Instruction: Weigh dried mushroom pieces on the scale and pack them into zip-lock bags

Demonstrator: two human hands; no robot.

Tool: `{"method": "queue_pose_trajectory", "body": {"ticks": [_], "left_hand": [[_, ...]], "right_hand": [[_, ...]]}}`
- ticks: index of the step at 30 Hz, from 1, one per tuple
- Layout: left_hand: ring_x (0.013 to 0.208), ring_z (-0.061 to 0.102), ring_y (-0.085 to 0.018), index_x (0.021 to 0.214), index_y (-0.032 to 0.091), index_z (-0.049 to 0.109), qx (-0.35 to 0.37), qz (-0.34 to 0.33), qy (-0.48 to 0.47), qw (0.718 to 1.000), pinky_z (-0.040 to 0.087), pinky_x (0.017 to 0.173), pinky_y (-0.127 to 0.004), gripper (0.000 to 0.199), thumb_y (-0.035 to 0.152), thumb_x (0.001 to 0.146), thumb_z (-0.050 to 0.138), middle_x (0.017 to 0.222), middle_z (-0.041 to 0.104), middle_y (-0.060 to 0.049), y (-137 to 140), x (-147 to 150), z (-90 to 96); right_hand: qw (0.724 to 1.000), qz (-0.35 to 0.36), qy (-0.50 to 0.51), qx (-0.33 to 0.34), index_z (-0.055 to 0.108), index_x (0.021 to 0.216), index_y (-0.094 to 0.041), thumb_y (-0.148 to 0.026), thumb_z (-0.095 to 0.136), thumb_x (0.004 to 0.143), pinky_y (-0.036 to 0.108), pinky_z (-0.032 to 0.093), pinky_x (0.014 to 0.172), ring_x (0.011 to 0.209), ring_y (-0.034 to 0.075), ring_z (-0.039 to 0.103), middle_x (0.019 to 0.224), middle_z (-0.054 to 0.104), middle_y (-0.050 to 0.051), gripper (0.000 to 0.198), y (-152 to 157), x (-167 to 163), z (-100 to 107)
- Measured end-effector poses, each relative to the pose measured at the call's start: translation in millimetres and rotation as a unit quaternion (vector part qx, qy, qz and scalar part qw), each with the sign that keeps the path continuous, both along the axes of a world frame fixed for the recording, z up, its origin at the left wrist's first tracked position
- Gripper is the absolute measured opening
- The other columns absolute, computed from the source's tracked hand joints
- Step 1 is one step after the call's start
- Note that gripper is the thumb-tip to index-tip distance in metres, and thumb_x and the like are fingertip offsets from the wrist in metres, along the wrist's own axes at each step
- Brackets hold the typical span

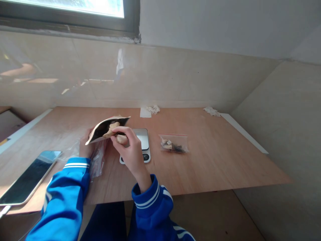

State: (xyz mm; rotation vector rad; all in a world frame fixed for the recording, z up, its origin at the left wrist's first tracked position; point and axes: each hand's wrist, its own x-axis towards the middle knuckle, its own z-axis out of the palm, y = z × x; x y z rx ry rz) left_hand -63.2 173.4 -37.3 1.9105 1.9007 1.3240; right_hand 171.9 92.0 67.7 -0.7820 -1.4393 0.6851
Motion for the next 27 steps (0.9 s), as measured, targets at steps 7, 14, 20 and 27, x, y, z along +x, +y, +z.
{"method": "queue_pose_trajectory", "body": {"ticks": [7,14,20,27], "left_hand": [[0.097,0.064,-0.027,0.117,0.017,0.061,-0.005,0.070,0.007,0.997,0.048,0.080,-0.036,0.037,0.024,0.081,0.057,0.109,0.069,-0.013,14,-8,-11.7],[0.086,0.065,-0.026,0.113,0.018,0.061,-0.004,0.100,0.006,0.995,0.046,0.074,-0.034,0.044,0.048,0.081,0.060,0.101,0.070,-0.012,16,-8,-13.7],[0.086,0.065,-0.027,0.116,0.017,0.058,-0.017,0.119,0.006,0.993,0.048,0.070,-0.033,0.052,0.057,0.082,0.053,0.099,0.069,-0.011,14,-5,-9.3],[0.088,0.066,-0.027,0.116,0.018,0.057,-0.023,0.117,0.007,0.993,0.049,0.074,-0.036,0.053,0.057,0.081,0.052,0.099,0.069,-0.011,12,-4,-7.3]], "right_hand": [[0.986,-0.048,0.141,-0.072,0.056,0.098,-0.022,-0.030,0.064,0.082,0.030,0.053,0.077,0.087,0.015,0.062,0.095,0.062,0.003,0.019,18,30,-49],[0.978,-0.135,-0.148,-0.051,0.063,0.094,-0.022,-0.021,0.058,0.084,0.035,0.046,0.087,0.095,0.020,0.060,0.097,0.067,0.004,0.012,46,44,-91],[0.934,-0.151,-0.318,-0.058,0.069,0.097,-0.026,-0.015,0.057,0.085,0.034,0.041,0.085,0.097,0.022,0.058,0.103,0.067,0.003,0.021,52,38,-93],[0.921,-0.149,-0.353,-0.066,0.061,0.119,-0.027,-0.017,0.056,0.086,0.036,0.037,0.087,0.105,0.024,0.058,0.116,0.066,0.004,0.034,55,38,-95]]}}
